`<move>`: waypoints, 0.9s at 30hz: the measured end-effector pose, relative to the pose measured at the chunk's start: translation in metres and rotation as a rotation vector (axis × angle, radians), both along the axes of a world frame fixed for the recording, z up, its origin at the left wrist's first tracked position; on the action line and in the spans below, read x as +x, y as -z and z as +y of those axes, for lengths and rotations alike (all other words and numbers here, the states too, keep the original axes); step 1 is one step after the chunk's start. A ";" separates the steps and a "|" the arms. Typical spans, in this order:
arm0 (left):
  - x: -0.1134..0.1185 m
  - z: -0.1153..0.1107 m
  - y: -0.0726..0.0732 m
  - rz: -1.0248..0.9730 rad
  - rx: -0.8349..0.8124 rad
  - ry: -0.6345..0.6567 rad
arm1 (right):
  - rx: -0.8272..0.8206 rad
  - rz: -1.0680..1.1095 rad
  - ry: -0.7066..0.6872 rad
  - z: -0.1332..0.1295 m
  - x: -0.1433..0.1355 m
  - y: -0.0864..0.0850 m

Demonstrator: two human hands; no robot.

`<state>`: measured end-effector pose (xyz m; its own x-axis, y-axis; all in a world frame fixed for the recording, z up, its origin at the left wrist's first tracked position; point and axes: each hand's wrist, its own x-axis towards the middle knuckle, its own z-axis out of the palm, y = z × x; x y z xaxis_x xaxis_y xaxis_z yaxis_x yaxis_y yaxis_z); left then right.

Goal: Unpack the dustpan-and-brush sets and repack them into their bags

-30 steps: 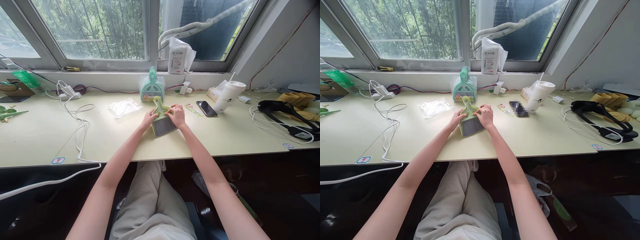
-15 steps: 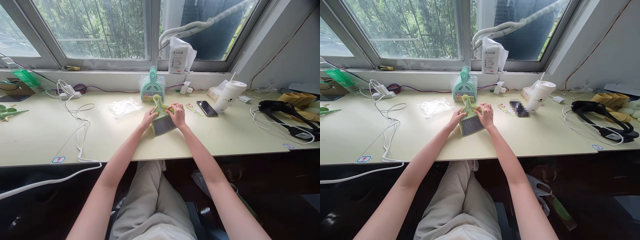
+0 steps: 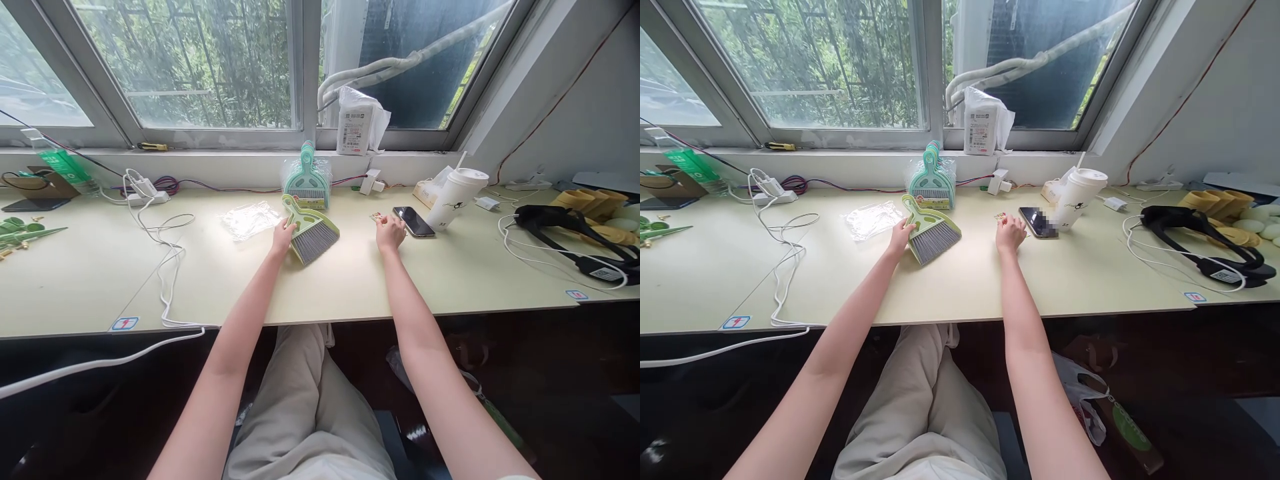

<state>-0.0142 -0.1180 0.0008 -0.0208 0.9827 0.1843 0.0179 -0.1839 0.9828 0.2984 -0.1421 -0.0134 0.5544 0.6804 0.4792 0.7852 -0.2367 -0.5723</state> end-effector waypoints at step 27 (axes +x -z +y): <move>0.005 -0.002 0.001 -0.269 -0.373 0.074 | -0.155 0.166 -0.489 -0.006 -0.063 -0.012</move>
<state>-0.0094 -0.1203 -0.0006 0.0528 0.9815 -0.1841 -0.2462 0.1914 0.9501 0.2350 -0.1483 -0.0012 0.2144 0.9340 0.2858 0.7271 0.0428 -0.6852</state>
